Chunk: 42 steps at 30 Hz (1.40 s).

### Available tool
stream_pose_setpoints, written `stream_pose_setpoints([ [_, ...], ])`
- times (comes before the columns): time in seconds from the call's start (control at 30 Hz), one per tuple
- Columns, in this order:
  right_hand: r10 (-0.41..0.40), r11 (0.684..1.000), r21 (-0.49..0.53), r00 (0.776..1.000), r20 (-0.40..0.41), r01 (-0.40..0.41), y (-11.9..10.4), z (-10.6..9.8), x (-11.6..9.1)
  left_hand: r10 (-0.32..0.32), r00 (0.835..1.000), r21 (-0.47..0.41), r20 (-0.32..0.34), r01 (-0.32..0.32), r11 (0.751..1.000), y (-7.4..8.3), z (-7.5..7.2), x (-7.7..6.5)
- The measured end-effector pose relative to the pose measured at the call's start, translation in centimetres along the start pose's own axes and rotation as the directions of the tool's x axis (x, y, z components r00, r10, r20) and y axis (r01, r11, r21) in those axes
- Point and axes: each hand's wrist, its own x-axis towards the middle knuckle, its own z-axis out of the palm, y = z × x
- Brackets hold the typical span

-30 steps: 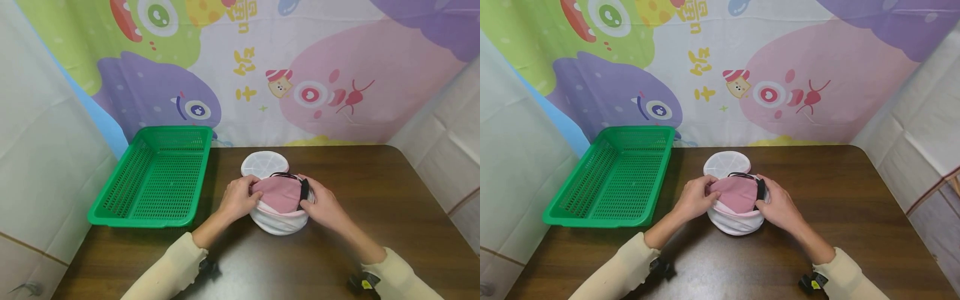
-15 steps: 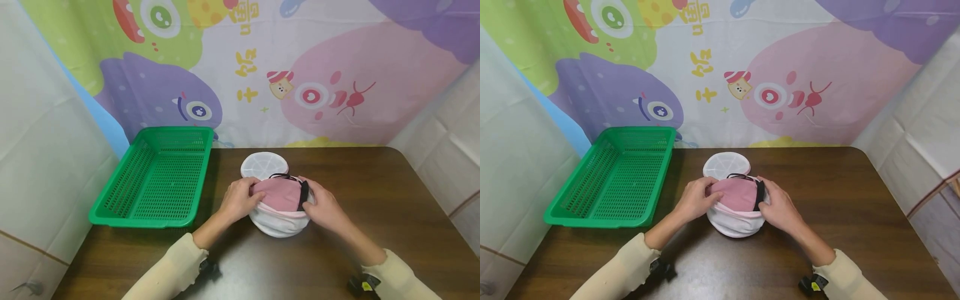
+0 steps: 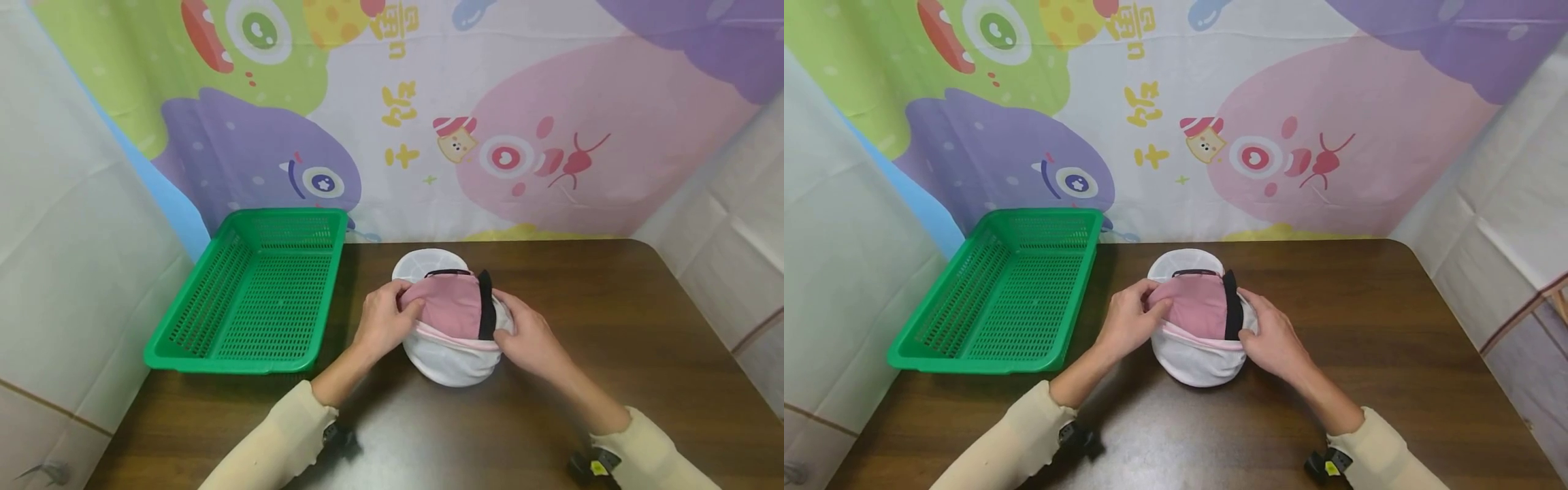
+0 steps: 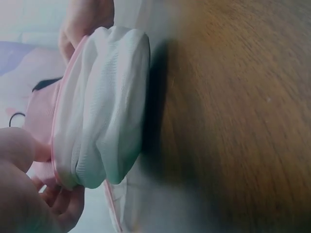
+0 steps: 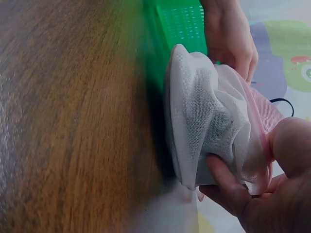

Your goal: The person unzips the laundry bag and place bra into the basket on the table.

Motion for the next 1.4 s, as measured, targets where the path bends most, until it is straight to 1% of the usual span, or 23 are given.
stream_pose_setpoints([
  [0.17,-0.022,1.000,0.012,0.999,-0.033,0.023,0.0,0.1,-0.1,-0.047,0.998,-0.048,-0.048,0.045,0.998,-0.6,0.0,0.2],
  [0.2,-0.025,1.000,0.012,0.999,-0.036,0.026,0.0,0.2,-0.1,-0.039,0.997,-0.052,-0.068,0.036,0.998,-1.3,0.4,0.3],
  [0.27,-0.029,1.000,0.012,0.999,-0.039,0.029,0.0,0.2,0.0,-0.045,0.997,-0.056,-0.070,0.041,0.998,-2.1,0.7,0.6],
  [0.33,-0.028,1.000,0.014,0.999,-0.036,0.029,0.0,0.2,0.0,-0.056,0.997,-0.047,-0.045,0.054,0.997,-3.5,1.4,1.1],
  [0.4,-0.023,1.000,0.013,0.999,-0.029,0.024,0.0,0.2,0.0,-0.047,0.999,-0.013,-0.024,0.047,0.999,-5.7,2.8,1.7],
  [0.43,-0.019,1.000,0.011,1.000,-0.024,0.020,0.0,0.2,0.0,-0.054,0.999,0.002,0.004,0.054,0.999,-6.3,3.1,2.0],
  [0.5,-0.011,1.000,0.008,1.000,-0.011,0.011,-0.1,0.2,0.0,-0.020,0.999,0.029,0.031,0.019,0.999,-8.2,4.4,2.5],
  [0.57,-0.002,1.000,0.004,1.000,0.002,0.002,-0.1,0.1,0.0,0.031,0.999,0.060,0.036,-0.033,0.998,-9.1,5.1,2.6],
  [0.63,0.003,1.000,0.002,1.000,0.014,-0.003,-0.1,0.1,0.0,0.058,0.997,0.062,0.056,-0.062,0.996,-7.5,4.2,2.2],
  [0.77,0.001,1.000,0.002,1.000,0.017,-0.001,0.1,0.2,0.1,0.055,0.994,0.076,0.091,-0.062,0.995,-2.7,1.5,1.0],
  [0.87,-0.009,1.000,0.000,1.000,0.004,0.009,0.2,0.3,0.1,0.119,0.992,0.099,0.048,-0.123,0.988,-4.0,2.4,1.4],
  [0.9,-0.013,1.000,0.000,1.000,-0.001,0.013,0.3,0.4,0.1,0.155,0.988,0.109,0.019,-0.156,0.982,-5.3,3.2,1.7],
  [0.97,-0.019,1.000,-0.001,1.000,-0.007,0.019,0.3,0.4,0.1,0.176,0.984,0.126,0.003,-0.175,0.976,-5.3,3.3,1.7],
  [1.0,-0.020,1.000,-0.001,1.000,-0.007,0.020,0.3,0.4,0.1,0.183,0.983,0.127,-0.008,-0.180,0.975,-6.4,4.0,2.0],
  [1.03,-0.021,1.000,0.000,1.000,-0.006,0.021,0.3,0.4,0.1,0.170,0.985,0.119,-0.002,-0.168,0.978,-6.1,4.0,1.9],
  [1.07,-0.020,1.000,0.000,1.000,-0.005,0.020,0.3,0.4,0.1,0.162,0.987,0.135,0.011,-0.162,0.977,-4.8,3.1,1.4],
  [1.1,-0.019,1.000,0.001,1.000,-0.002,0.019,0.3,0.4,0.1,0.163,0.986,0.148,0.021,-0.164,0.975,-4.9,3.2,1.4],
  [1.13,-0.017,1.000,0.000,1.000,0.001,0.017,0.2,0.4,0.0,0.161,0.986,0.166,0.033,-0.164,0.972,-3.6,2.4,0.9],
  [1.2,-0.010,1.000,-0.001,1.000,0.009,0.010,0.2,0.4,0.0,0.194,0.981,0.169,0.008,-0.193,0.967,-5.7,3.8,1.4],
  [1.27,-0.006,1.000,-0.001,1.000,0.013,0.006,0.1,0.3,0.0,0.199,0.980,0.169,0.005,-0.197,0.966,-5.3,3.5,1.2],
  [1.3,-0.006,1.000,-0.003,1.000,0.015,0.006,0.1,0.3,0.0,0.198,0.980,0.161,0.000,-0.195,0.967,-5.9,4.1,1.5],
  [1.37,-0.002,1.000,-0.004,1.000,0.016,0.002,0.1,0.3,0.0,0.187,0.982,0.126,-0.013,-0.184,0.975,-6.3,4.3,1.6],
  [1.4,-0.001,1.000,-0.004,1.000,0.016,0.001,0.1,0.3,0.0,0.178,0.984,0.113,-0.006,-0.176,0.978,-5.3,3.7,1.4],
])
